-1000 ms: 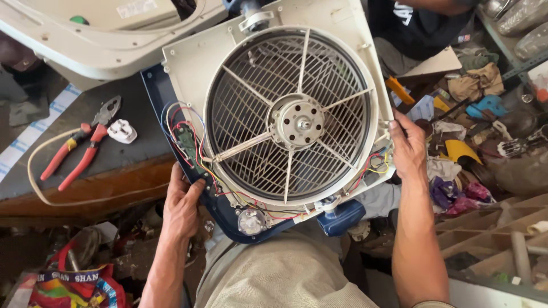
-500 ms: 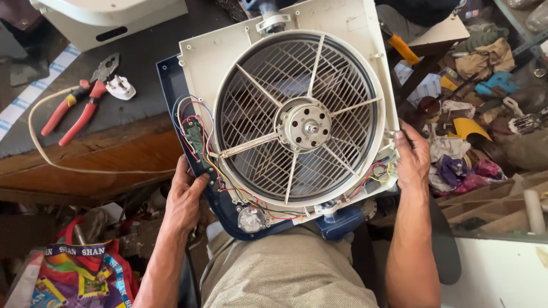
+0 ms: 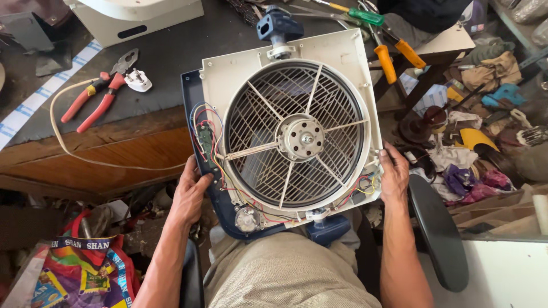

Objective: The person repairs a ceiling fan by connecting red wires to the internal motor assembly and then reattaching the white plastic housing. The person uses a screwdriver to secure the housing to the fan frame.

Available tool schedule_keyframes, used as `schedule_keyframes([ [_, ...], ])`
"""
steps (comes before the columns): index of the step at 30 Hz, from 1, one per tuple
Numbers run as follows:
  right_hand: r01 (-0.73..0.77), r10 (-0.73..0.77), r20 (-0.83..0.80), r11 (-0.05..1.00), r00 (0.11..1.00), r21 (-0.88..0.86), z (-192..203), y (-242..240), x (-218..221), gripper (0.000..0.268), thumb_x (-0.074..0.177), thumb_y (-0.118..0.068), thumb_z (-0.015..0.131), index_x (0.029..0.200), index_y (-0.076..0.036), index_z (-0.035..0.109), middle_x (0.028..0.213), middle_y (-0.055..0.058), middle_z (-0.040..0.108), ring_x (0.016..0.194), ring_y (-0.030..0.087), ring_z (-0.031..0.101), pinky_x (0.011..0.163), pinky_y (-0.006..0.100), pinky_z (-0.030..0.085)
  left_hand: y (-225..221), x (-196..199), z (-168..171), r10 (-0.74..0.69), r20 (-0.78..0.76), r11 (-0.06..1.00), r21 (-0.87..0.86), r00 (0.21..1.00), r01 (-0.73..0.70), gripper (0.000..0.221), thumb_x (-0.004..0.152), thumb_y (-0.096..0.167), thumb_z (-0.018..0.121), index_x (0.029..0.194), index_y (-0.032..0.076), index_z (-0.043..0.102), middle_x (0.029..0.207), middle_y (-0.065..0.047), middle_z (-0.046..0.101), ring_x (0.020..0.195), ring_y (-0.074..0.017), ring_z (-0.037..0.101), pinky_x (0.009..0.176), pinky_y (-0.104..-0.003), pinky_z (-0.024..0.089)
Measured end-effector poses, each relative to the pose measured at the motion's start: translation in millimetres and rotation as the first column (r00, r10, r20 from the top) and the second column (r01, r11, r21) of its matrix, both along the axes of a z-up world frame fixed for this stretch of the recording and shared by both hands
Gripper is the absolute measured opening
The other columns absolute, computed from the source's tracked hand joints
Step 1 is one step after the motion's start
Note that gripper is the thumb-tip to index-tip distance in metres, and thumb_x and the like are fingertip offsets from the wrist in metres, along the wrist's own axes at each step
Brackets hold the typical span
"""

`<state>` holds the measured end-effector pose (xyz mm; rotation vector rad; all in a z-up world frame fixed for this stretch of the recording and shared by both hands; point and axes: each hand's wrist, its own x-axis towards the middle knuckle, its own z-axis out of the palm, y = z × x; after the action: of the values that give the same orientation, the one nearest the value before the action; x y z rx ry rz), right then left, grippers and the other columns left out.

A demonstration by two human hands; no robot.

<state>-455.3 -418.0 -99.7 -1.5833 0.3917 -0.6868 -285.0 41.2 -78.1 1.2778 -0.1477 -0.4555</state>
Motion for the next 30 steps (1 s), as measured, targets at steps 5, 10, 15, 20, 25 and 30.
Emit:
schedule_keyframes([
  [5,-0.006,0.006,-0.004,1.0,1.0,-0.018,-4.5,-4.9,6.0,0.043,0.106,-0.025,0.064,0.139,0.003,0.062,0.131,0.01,0.068,0.119,0.015,0.062,0.108,0.03,0.046,-4.0,11.9,-1.4,-0.003,0.004,1.0,0.005,1.0,0.003,0.055,0.093,-0.004,0.053,0.147,0.005,0.045,0.128,-0.007,0.064,0.114,-0.014,0.058,0.1,-0.029,0.046],
  [10,-0.023,0.034,-0.097,0.994,0.995,0.111,-3.3,-13.2,10.0,0.05,0.106,-0.03,0.062,0.144,0.002,0.057,0.132,0.01,0.066,0.119,0.016,0.061,0.105,0.029,0.046,-1.5,9.8,0.1,0.004,-0.044,0.997,0.08,0.999,-0.001,0.058,0.092,-0.003,0.056,0.149,0.005,0.046,0.125,-0.009,0.066,0.111,-0.0153,0.059,0.098,-0.03,0.048],
  [15,-0.005,0.024,-0.19,0.995,0.981,0.102,-2.0,-9.6,-1.7,0.053,0.105,-0.034,0.06,0.145,0.0,0.055,0.134,0.01,0.065,0.122,0.017,0.06,0.107,0.029,0.045,3.9,-1.2,-0.4,-0.003,-0.144,0.999,0.032,0.99,0.007,0.066,0.088,-0.002,0.058,0.152,0.005,0.045,0.126,-0.011,0.067,0.112,-0.0175,0.061,0.099,-0.031,0.048],
  [20,0.001,0.016,-0.219,0.997,0.976,0.081,-4.5,-5.9,-10.9,0.052,0.106,-0.033,0.06,0.145,0.001,0.055,0.135,0.01,0.064,0.123,0.017,0.058,0.108,0.029,0.043,9.0,-10.4,-2.6,-0.04,-0.142,0.993,0.104,0.989,0.055,0.067,0.088,0.003,0.063,0.152,0.004,0.044,0.133,-0.009,0.064,0.119,-0.0169,0.058,0.105,-0.031,0.044],
  [25,-0.068,0.068,-0.172,0.998,0.983,0.005,8.0,2.4,-11.5,0.05,0.109,-0.03,0.055,0.148,0.001,0.052,0.139,0.01,0.061,0.128,0.018,0.056,0.112,0.031,0.041,5.5,-12.0,-6.5,-0.023,-0.158,0.997,0.065,0.987,0.034,0.07,0.086,0.006,0.066,0.153,0.002,0.045,0.136,-0.011,0.063,0.121,-0.0187,0.057,0.107,-0.032,0.043],
  [30,-0.145,0.123,-0.196,0.984,0.973,-0.105,29.7,18.6,-7.7,0.053,0.111,-0.033,0.046,0.153,0.001,0.046,0.148,0.013,0.054,0.138,0.021,0.049,0.119,0.034,0.034,17.8,0.6,10.7,-0.082,-0.004,0.98,0.181,0.997,0.082,0.077,0.093,0.02,0.072,0.156,0.004,0.033,0.142,-0.009,0.06,0.129,-0.0161,0.057,0.11,-0.031,0.043],
])
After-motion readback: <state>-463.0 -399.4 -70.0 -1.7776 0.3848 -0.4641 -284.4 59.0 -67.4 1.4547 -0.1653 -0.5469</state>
